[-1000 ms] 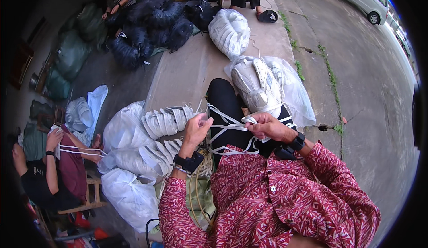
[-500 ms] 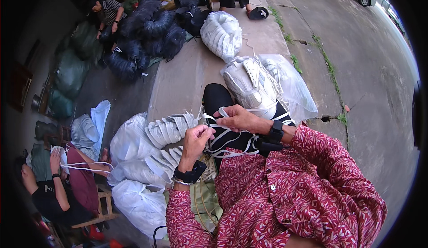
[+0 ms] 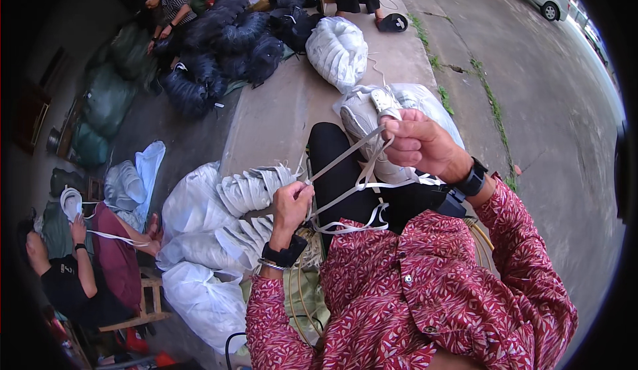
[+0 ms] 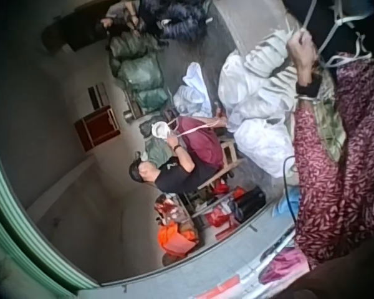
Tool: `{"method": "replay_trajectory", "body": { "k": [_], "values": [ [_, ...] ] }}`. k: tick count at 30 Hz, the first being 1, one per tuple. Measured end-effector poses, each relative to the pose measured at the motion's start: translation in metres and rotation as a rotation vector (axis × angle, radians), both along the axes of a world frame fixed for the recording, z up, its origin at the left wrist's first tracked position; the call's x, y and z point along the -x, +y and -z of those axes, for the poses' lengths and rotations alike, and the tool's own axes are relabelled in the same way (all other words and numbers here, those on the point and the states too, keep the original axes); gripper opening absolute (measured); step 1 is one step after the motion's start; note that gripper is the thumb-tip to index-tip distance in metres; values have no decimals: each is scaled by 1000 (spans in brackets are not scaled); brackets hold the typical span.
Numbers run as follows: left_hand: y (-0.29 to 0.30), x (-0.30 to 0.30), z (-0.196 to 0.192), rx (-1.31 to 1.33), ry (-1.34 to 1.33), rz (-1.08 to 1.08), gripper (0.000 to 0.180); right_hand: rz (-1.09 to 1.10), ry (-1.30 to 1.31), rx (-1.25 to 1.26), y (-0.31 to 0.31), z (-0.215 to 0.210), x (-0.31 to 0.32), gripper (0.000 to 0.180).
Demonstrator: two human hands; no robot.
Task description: Lace a pair of white athletic shoes.
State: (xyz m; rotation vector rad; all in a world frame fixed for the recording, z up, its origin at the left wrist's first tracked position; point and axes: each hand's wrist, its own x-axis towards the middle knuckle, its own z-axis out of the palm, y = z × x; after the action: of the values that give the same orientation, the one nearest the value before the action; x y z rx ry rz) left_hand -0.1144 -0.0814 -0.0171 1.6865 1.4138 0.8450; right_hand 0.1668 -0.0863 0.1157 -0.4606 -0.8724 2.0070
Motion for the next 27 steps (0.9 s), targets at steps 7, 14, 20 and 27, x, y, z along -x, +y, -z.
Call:
{"method": "replay_trajectory", "body": {
  "k": [7, 14, 20, 27],
  "values": [
    [-6, -11, -25, 4, -48, 90, 18, 151, 48, 35, -10, -15, -54, 18],
    [-8, -5, -26, 155, -315, 174, 14, 369, -302, -70, 3, 21, -64, 14],
    [-11, -21, -19, -281, 33, 140, 13, 284, -790, -205, -5, 42, -7, 38],
    [-21, -36, -29, -410, 312, 228, 14, -100, -843, -176, 13, 99, 57, 31]
  ]
}}
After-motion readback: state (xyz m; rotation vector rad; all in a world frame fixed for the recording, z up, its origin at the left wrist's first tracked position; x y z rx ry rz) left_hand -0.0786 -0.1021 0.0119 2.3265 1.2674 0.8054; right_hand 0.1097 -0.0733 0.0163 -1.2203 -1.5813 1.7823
